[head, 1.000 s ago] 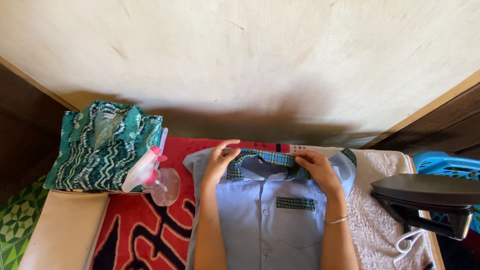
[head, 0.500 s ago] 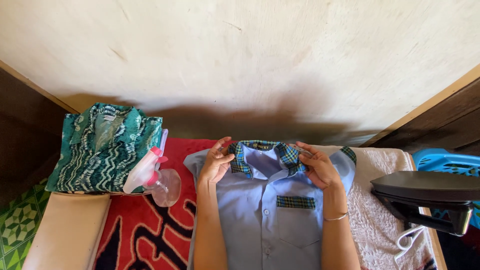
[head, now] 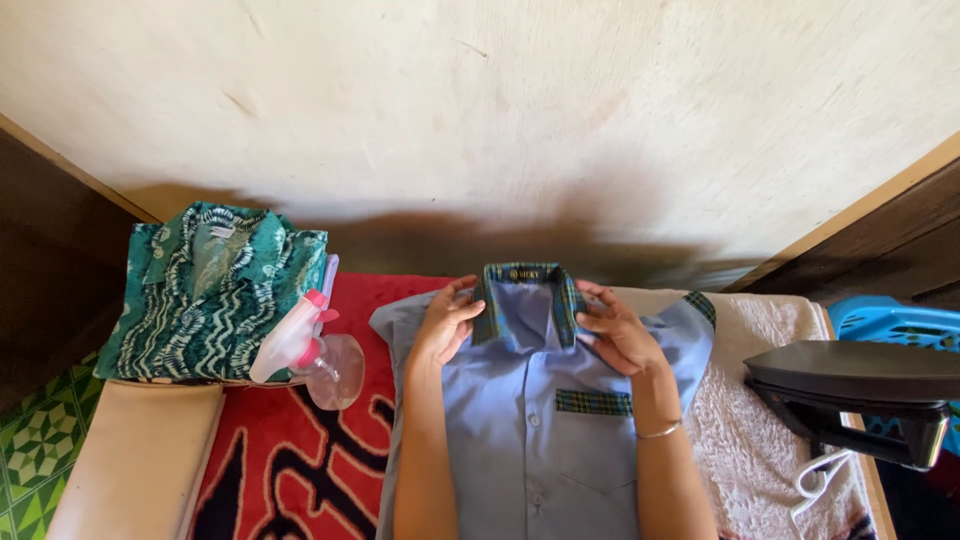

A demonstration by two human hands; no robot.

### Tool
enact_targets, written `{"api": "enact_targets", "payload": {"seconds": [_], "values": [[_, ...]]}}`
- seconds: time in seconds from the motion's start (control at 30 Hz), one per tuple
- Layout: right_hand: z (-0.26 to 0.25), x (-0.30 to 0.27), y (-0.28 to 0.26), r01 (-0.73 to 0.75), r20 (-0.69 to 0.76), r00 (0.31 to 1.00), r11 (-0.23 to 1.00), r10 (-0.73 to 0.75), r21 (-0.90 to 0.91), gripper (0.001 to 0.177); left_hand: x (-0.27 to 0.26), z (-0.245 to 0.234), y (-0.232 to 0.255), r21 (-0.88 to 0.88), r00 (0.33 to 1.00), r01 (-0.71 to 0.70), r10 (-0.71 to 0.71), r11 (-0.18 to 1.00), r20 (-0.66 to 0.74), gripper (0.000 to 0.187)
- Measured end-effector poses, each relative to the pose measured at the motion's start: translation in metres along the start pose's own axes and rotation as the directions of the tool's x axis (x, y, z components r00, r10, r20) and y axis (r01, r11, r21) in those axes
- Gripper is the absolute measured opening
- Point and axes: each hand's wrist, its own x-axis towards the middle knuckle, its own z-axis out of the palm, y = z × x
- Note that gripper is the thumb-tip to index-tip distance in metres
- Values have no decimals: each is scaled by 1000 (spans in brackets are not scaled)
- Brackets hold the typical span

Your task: Ironing a blue short-sleeved school shirt on a blanket-covered surface.

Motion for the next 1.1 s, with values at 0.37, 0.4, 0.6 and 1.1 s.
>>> {"api": "enact_targets", "payload": {"seconds": [0.37, 0.4, 0.6, 1.1], "values": [[47, -3, 6, 173, -101, 898, 557, -427, -812, 65, -23, 49, 21, 925, 839, -163, 542, 342, -52, 55], [64, -13, -8, 74, -118, 880, 377, -461, -923, 60, -28, 44, 30, 958, 752, -214, 658, 192, 37, 37], [-25, -47, -38, 20, 44, 642, -41, -766, -999, 37, -69, -18, 56, 967, 659, 148, 750, -208, 60, 38], [-41, -46, -39, -151, -511, 588, 536, -627, -831, 49, -87, 81, 91, 979, 489, 6, 854, -205, 176, 18]]}}
